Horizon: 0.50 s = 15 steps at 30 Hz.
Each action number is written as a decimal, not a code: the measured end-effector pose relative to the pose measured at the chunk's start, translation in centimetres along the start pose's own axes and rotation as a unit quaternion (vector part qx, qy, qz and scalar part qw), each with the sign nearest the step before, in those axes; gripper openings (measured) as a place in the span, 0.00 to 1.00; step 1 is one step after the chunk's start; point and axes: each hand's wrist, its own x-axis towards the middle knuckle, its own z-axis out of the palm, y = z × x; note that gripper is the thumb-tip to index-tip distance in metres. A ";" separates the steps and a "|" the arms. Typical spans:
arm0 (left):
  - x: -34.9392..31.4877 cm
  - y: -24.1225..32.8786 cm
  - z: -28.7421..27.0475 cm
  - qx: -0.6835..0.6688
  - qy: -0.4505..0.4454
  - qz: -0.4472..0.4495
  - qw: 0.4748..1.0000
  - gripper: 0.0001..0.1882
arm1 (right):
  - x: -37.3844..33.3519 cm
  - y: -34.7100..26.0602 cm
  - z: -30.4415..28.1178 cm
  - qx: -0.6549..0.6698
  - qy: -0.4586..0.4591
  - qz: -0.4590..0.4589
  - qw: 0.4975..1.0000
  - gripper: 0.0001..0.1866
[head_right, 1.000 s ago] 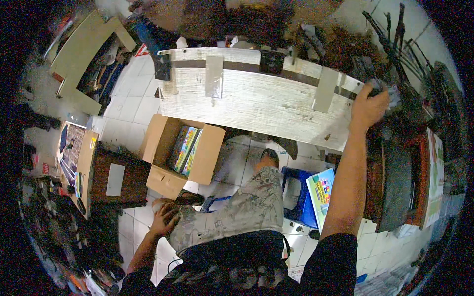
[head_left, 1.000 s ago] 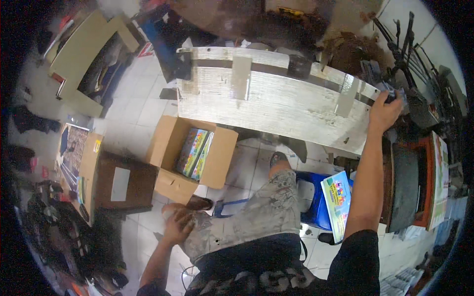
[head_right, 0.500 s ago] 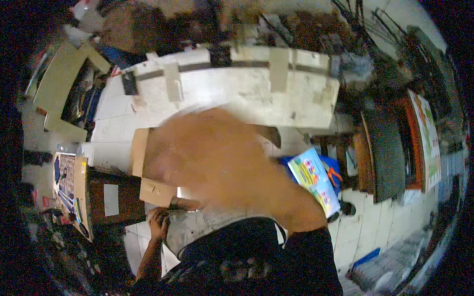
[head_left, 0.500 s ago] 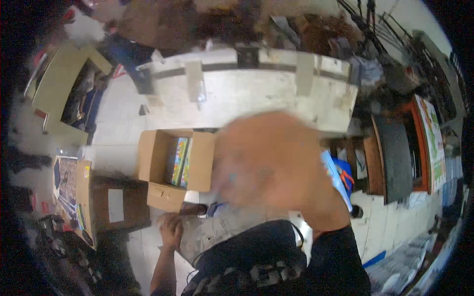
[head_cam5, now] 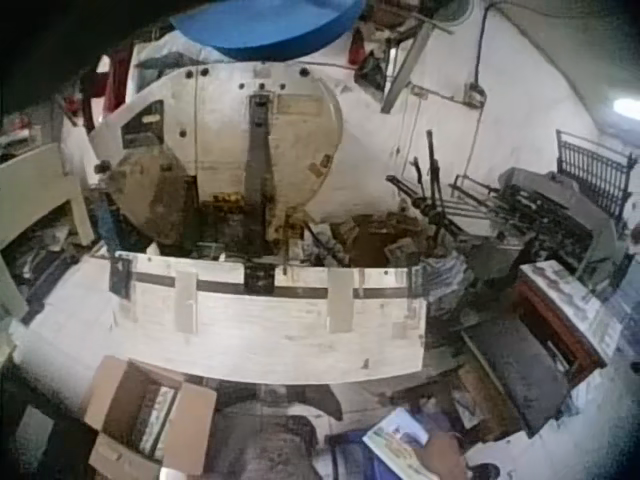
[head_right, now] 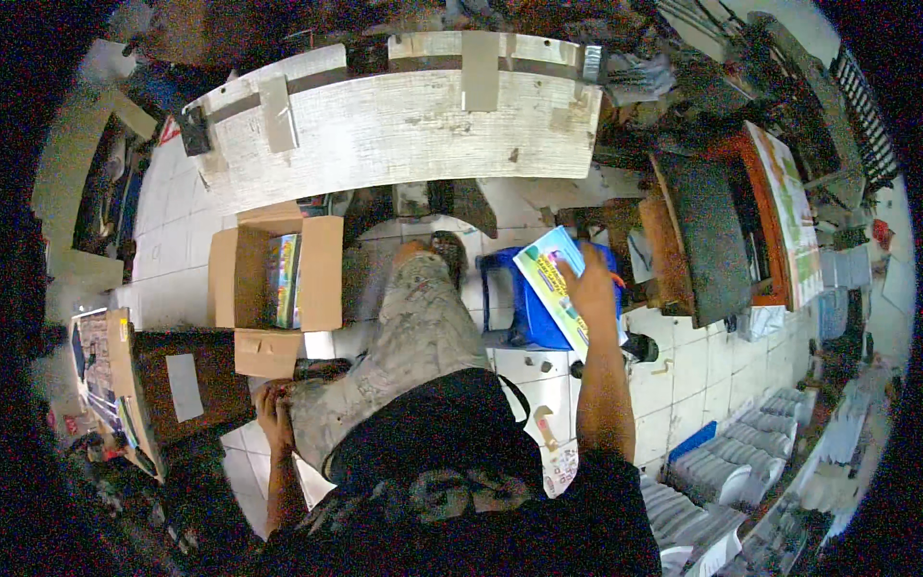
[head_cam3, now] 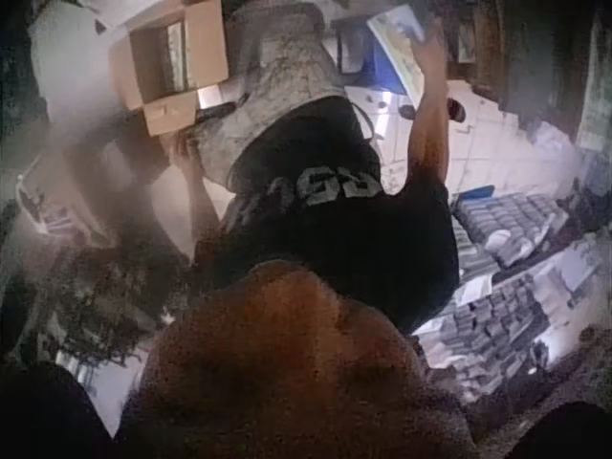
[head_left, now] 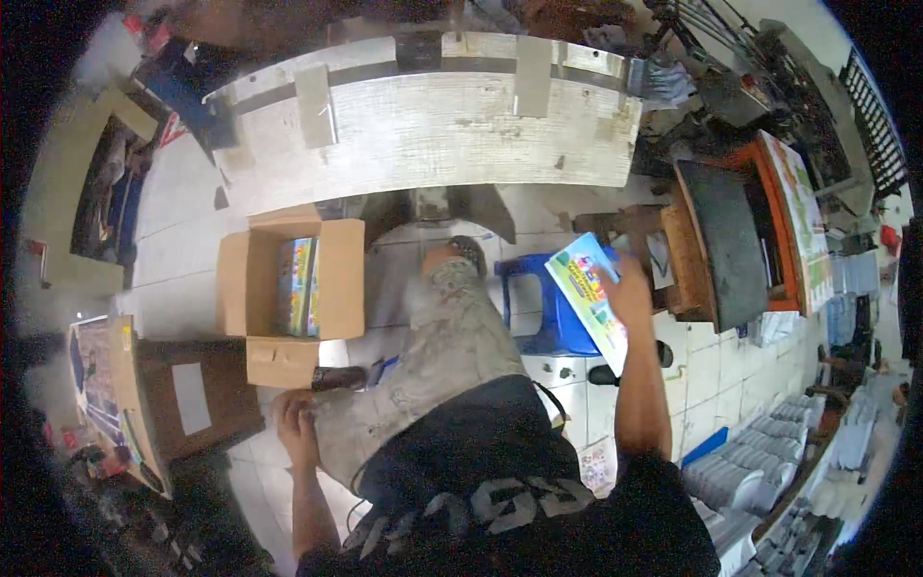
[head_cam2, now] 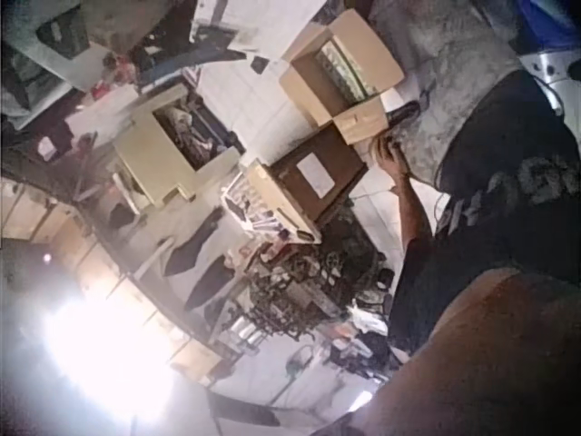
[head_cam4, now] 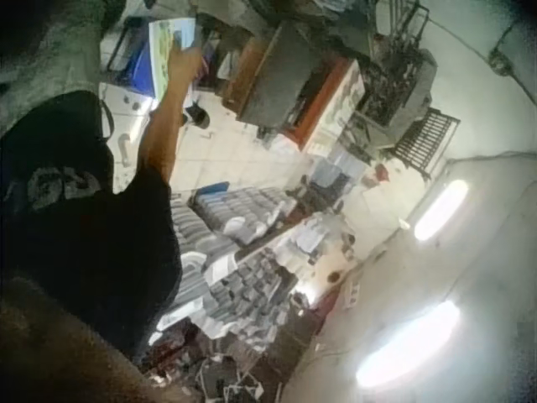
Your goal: The person aligns printed sheets for bank savings books on a guide, adjusts a spool of binding wire on a machine using an Allen wrench, and سپس uses shears to cut and trim the binding components.
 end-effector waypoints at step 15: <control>-0.9 -2.0 0.9 -0.027 0.007 -0.017 0.999 0.16 | -8.5 2.1 11.1 -0.186 0.021 0.040 0.981 0.41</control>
